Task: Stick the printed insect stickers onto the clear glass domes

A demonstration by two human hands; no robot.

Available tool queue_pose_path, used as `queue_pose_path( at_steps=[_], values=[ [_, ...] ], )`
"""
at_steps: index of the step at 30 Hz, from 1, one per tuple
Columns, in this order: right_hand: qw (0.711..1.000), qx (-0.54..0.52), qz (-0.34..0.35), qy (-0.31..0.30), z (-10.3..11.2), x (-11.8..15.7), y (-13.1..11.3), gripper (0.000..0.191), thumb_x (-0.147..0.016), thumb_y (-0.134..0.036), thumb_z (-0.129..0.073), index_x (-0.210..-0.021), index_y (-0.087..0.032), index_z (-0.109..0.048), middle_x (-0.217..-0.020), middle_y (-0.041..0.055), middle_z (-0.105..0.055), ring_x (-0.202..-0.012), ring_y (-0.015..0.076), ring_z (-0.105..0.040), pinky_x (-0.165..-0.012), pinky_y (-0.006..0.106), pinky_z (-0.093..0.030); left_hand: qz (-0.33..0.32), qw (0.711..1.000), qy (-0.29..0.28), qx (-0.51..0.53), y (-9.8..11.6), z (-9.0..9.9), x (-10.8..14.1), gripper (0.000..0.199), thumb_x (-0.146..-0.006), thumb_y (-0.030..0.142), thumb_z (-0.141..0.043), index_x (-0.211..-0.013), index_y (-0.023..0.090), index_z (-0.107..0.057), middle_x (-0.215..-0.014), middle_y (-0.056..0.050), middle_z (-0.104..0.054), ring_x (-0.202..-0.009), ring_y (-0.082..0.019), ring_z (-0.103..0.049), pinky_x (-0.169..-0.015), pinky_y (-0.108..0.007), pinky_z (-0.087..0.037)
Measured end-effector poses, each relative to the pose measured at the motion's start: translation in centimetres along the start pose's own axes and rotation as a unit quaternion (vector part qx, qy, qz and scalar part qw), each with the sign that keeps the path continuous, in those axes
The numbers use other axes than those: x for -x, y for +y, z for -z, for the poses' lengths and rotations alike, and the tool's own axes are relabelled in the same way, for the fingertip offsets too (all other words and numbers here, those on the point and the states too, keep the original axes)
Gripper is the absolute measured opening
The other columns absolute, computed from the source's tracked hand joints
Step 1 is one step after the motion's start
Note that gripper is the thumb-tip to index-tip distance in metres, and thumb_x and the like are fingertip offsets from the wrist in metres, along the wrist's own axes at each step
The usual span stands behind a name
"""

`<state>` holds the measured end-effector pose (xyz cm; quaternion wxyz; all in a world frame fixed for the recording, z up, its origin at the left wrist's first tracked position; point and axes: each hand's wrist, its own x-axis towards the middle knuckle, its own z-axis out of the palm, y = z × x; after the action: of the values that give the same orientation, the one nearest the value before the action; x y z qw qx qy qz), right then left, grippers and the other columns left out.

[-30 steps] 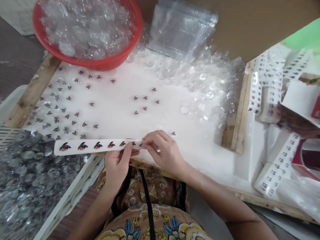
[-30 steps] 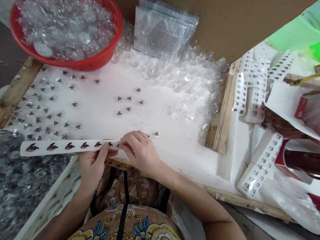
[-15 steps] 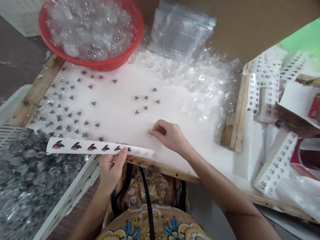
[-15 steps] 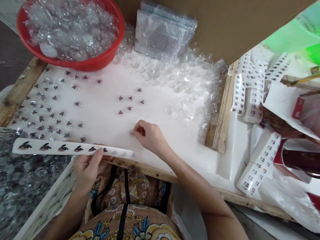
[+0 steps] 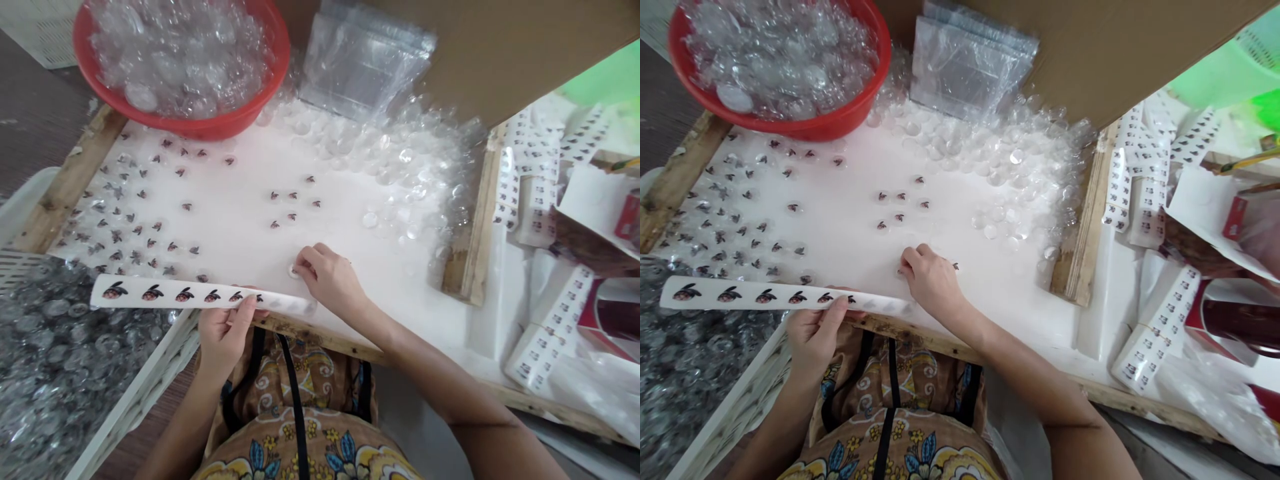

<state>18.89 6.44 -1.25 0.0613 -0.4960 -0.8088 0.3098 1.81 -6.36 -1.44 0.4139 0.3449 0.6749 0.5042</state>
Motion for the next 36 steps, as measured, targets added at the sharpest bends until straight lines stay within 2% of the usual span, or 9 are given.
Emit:
queue_pose_path(
  at_steps=[5,8,11,17,20,23,27,31,36],
  values=[
    [0.997,-0.054,-0.025,0.049,2.3,2.3,2.2,0.015,-0.091,-0.017,-0.054,-0.105,-0.021,-0.059,-0.093,0.0059,-0.071,-0.078,0.0179,-0.067,-0.068,0.028,-0.047,-0.032,0.999,-0.001,-0.009,-0.5,0.2,0.0,0.023,-0.091,0.036,-0.065,-0.087,0.017,-0.077,-0.065,-0.002,-0.073,-0.058,-0.017,-0.069,-0.064,-0.027,-0.06],
    [0.993,-0.003,-0.073,0.088,3.9,4.0,4.9,0.022,-0.086,-0.029,-0.065,-0.106,-0.02,-0.06,-0.097,0.0091,-0.069,-0.079,0.0216,-0.067,-0.068,0.033,-0.05,-0.043,0.999,-0.004,0.002,-0.5,0.1,-0.1,0.021,-0.091,0.033,-0.065,-0.085,0.017,-0.077,-0.065,-0.001,-0.073,-0.056,-0.016,-0.069,-0.063,-0.026,-0.06],
    [0.993,0.015,-0.098,0.066,3.4,5.0,6.3,0.034,-0.076,-0.028,-0.075,-0.106,-0.019,-0.062,-0.103,0.0122,-0.067,-0.083,0.0248,-0.068,-0.071,0.037,-0.053,-0.05,0.999,-0.006,0.006,-0.5,-0.1,-0.3,0.022,-0.091,0.033,-0.066,-0.08,0.017,-0.077,-0.064,-0.001,-0.073,-0.056,-0.016,-0.069,-0.063,-0.026,-0.06],
    [0.976,-0.216,0.016,-0.026,-0.1,3.2,2.7,0.029,-0.089,-0.01,-0.051,-0.112,-0.019,-0.065,-0.105,0.0096,-0.073,-0.093,0.0179,-0.072,-0.084,0.033,-0.056,-0.004,0.999,0.024,0.024,-0.8,-0.4,-0.2,0.024,-0.089,0.038,-0.068,-0.08,0.017,-0.077,-0.063,-0.001,-0.074,-0.056,-0.018,-0.071,-0.064,-0.028,-0.061],
    [0.962,-0.268,0.037,-0.017,0.6,2.3,0.6,0.028,-0.094,-0.013,-0.046,-0.112,-0.02,-0.066,-0.103,0.0072,-0.076,-0.095,0.017,-0.072,-0.084,0.032,-0.056,0.032,0.999,0.01,0.03,-0.4,-0.4,0.0,0.028,-0.09,0.039,-0.067,-0.082,0.015,-0.077,-0.065,-0.002,-0.075,-0.057,-0.018,-0.071,-0.065,-0.028,-0.062],
    [0.957,-0.285,0.063,-0.01,1.7,2.1,-0.9,0.021,-0.092,-0.023,-0.06,-0.112,-0.02,-0.066,-0.1,0.0058,-0.076,-0.091,0.0168,-0.072,-0.078,0.03,-0.057,0.036,0.999,0.004,0.021,0.4,-1.0,-0.1,0.029,-0.09,0.04,-0.067,-0.099,0.015,-0.077,-0.082,-0.005,-0.08,-0.063,-0.018,-0.074,-0.066,-0.027,-0.062],
    [0.958,-0.258,0.123,-0.001,1.5,2.4,-1.9,0.014,-0.089,-0.017,-0.064,-0.102,-0.021,-0.065,-0.097,0.0027,-0.075,-0.083,0.0133,-0.07,-0.074,0.025,-0.056,0.037,0.997,-0.028,0.057,1.2,-2.4,-0.3,0.043,-0.088,0.044,-0.068,-0.12,0.015,-0.071,-0.105,-0.01,-0.079,-0.072,-0.019,-0.076,-0.065,-0.027,-0.062],
    [0.965,-0.171,0.177,0.086,0.0,2.7,-1.3,0.011,-0.094,-0.015,-0.058,-0.102,-0.022,-0.062,-0.09,0.0016,-0.075,-0.075,0.0127,-0.07,-0.066,0.023,-0.054,0.065,0.992,-0.066,0.089,1.3,-2.9,-0.5,0.047,-0.095,0.053,-0.054,-0.107,0.012,-0.075,-0.078,-0.009,-0.079,-0.067,-0.022,-0.077,-0.064,-0.03,-0.063],
    [0.947,-0.07,0.265,0.167,-0.5,3.3,-1.2,0.01,-0.096,-0.014,-0.055,-0.1,-0.021,-0.061,-0.1,0.0075,-0.075,-0.089,0.0182,-0.071,-0.073,0.03,-0.058,0.066,0.996,-0.033,0.056,1.7,-3.1,-0.9,0.047,-0.096,0.053,-0.053,-0.09,0.013,-0.077,-0.069,-0.007,-0.078,-0.064,-0.023,-0.076,-0.064,-0.031,-0.063]
  ],
)
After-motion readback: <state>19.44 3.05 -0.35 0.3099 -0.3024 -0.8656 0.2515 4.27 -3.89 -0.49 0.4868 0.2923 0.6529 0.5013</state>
